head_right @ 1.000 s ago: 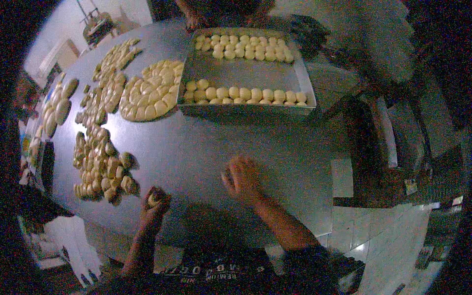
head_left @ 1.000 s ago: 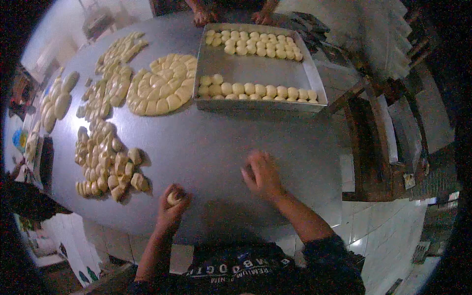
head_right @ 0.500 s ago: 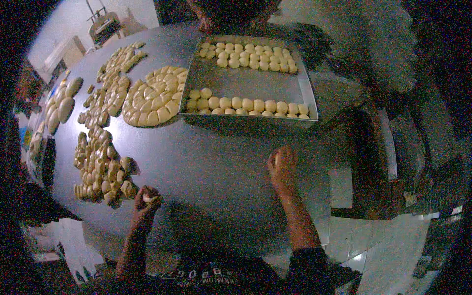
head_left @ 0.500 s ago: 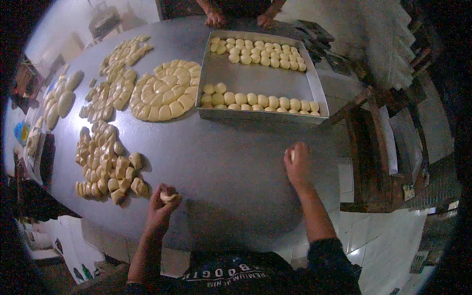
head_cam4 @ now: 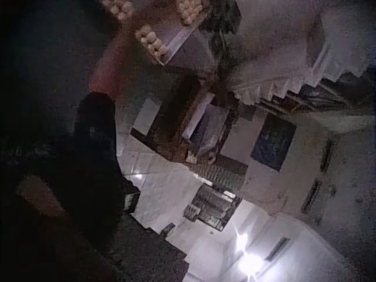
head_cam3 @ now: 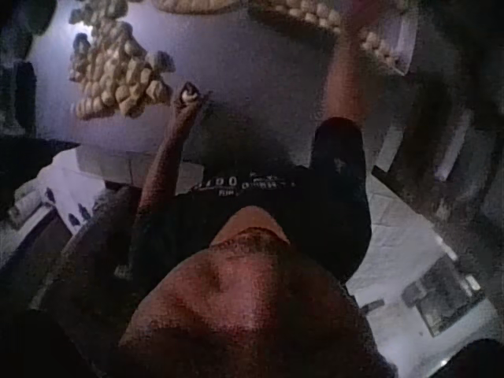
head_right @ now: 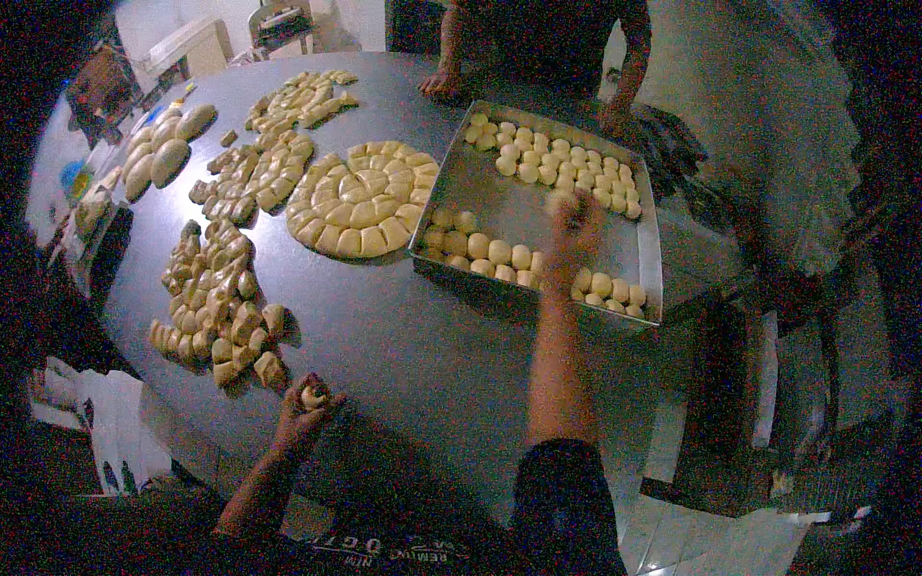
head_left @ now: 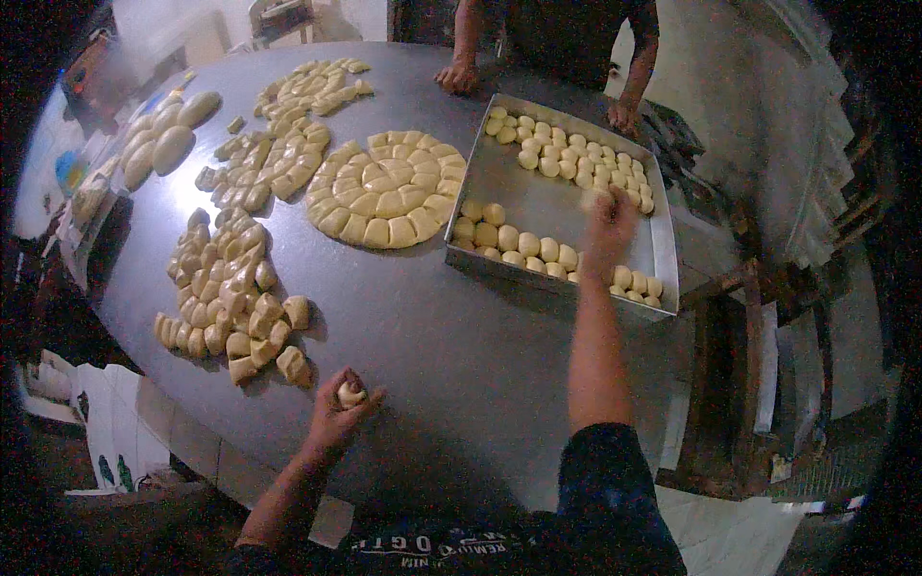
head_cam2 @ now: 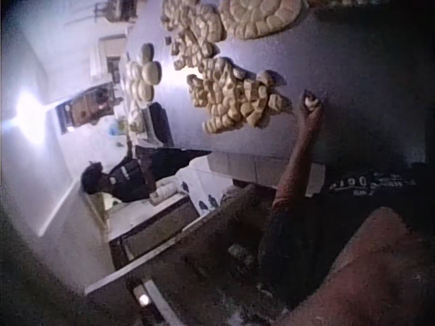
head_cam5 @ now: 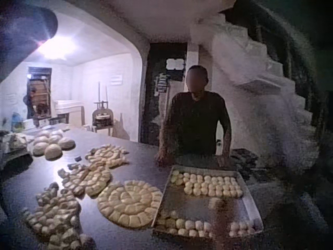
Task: The person adds yellow dough pieces from a white bowl into a large industrial mixer. After wiping their hands with a cloth, they move to a metal table and begin placing small, round dough balls into a rectangular baking tray.
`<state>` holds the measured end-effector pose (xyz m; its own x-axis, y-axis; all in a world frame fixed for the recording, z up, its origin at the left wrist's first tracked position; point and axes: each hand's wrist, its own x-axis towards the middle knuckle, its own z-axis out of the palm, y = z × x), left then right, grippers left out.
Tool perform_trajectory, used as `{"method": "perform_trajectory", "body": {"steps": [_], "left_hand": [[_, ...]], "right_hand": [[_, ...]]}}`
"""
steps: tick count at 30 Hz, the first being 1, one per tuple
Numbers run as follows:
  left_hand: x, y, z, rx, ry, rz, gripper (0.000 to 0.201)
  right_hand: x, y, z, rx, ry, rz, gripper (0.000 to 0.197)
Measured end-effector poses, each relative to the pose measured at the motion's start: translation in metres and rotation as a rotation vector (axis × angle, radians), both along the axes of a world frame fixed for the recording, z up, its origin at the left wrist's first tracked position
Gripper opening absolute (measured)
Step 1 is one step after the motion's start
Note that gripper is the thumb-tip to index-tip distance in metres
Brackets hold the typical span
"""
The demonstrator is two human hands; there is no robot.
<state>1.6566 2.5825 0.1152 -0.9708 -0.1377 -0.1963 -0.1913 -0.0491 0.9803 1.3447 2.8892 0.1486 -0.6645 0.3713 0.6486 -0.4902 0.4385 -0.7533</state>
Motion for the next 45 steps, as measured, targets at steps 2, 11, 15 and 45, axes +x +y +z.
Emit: {"method": "perform_trajectory", "body": {"steps": [2,11,15,45], "left_hand": [[-0.012,0.017,0.026,0.036,-0.137,0.005,0.02],[0.024,0.031,0.003,0.597,-0.188,-0.373,0.039],[0.042,-0.016,-0.006,-0.39,0.014,-0.133,0.03],[0.001,-0.016,0.008,0.035,-0.039,0.116,0.021]], "right_hand": [[-0.023,-0.027,-0.035,0.603,-0.649,0.279,0.026],[0.26,-0.095,-0.005,0.498,-0.515,1.192,0.035],[0.318,0.012,-0.051,0.698,-0.785,0.58,0.036],[0.082,0.009,0.04,-0.35,-0.166,0.201,0.031]]}}
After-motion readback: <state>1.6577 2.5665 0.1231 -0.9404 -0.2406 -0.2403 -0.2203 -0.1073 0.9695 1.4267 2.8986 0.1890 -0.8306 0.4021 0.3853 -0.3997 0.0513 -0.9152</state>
